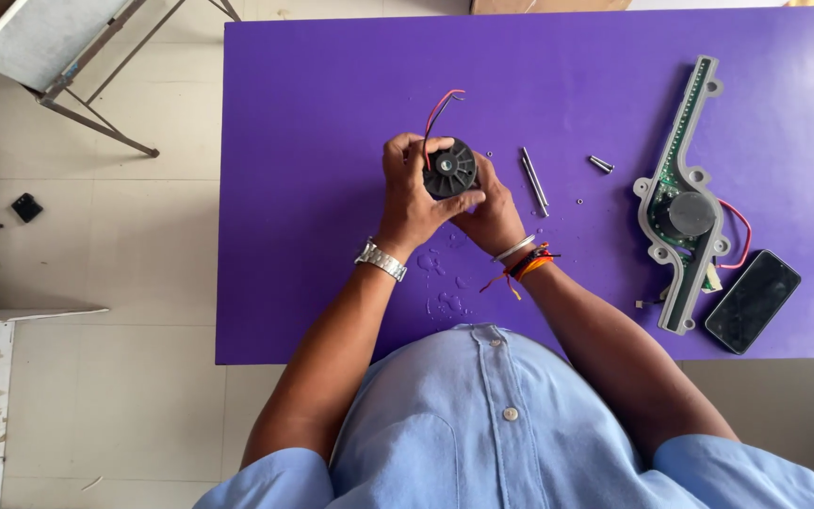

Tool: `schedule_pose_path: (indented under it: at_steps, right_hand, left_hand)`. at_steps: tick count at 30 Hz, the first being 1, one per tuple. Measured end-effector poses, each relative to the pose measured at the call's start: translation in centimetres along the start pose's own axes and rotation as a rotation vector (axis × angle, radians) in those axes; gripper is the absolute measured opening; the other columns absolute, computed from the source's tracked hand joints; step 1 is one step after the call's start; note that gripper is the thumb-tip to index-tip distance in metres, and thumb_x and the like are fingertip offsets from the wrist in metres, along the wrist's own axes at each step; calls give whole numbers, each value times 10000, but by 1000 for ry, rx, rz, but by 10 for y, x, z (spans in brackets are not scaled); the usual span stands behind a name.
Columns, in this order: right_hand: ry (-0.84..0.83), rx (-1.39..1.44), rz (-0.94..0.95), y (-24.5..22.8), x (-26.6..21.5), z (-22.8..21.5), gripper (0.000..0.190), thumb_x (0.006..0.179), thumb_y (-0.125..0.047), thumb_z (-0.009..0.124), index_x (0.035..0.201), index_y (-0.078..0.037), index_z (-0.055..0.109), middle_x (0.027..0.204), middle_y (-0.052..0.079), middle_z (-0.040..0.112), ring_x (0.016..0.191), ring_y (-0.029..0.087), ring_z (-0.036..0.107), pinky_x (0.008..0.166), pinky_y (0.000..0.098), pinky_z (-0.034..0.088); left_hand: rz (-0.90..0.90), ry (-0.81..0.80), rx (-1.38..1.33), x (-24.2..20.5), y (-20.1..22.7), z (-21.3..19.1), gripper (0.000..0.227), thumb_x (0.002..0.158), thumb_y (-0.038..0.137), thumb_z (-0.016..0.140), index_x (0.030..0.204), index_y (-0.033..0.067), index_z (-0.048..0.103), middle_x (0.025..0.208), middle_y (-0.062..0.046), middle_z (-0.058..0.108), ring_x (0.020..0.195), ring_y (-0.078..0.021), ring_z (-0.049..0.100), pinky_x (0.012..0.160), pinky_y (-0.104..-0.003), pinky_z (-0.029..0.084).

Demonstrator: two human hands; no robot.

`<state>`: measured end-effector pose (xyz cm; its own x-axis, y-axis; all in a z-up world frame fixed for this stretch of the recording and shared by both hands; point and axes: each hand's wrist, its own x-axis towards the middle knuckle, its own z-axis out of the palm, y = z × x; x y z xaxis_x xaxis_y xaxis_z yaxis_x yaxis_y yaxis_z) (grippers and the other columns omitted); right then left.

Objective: The person works at a table on a small cylindrical electric motor, using a screwdriver and a pencil-like tool to pry and unscrew its end cap. They separate the motor housing, lift out the internal fan and rotor assembly, and continue working on the exposed components with the screwdriver.

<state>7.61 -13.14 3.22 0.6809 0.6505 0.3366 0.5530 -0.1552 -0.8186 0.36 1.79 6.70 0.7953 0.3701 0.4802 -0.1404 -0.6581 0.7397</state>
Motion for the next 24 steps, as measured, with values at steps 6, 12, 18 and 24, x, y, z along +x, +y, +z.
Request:
schedule_pose_path:
  at_steps: [6,12,18,24]
  right_hand:
    - [74,-103,42,-2,-1,13,788,814,-133,850,1465,-34,418,1356,185,614,1243,341,650,988,410,563]
    - [23,-189,62,0,-2,6,773,765,-189,896,1401,-51,478,1275,176,621,1180,369,648,936,437,555]
    - [-37,-154,49,-22,-7,-7,762,735,-217,917,1369,-55,526,1256,160,664,1153,345,681,949,418,561]
    - [-81,-217,-25,-31,-47,-17,841,692,-233,932,1383,-13,505,1245,180,664,1149,359,668,960,428,546]
  left_hand:
    - [96,146,-158,0,8,10,619,898,451,808,1308,66,551,1262,-117,575,1185,-291,606,1023,-408,520]
    - [-161,157,-329,0,3,30,281,1109,338,541,1126,86,663,1084,-69,662,993,-185,673,881,-352,565]
    - [-496,137,-476,5,0,31,536,1077,482,390,1126,57,714,878,-42,689,809,-144,658,745,-306,544]
    - [-526,54,-605,-27,20,25,578,1075,505,386,1113,25,705,1032,-57,736,861,-131,661,784,-286,563]
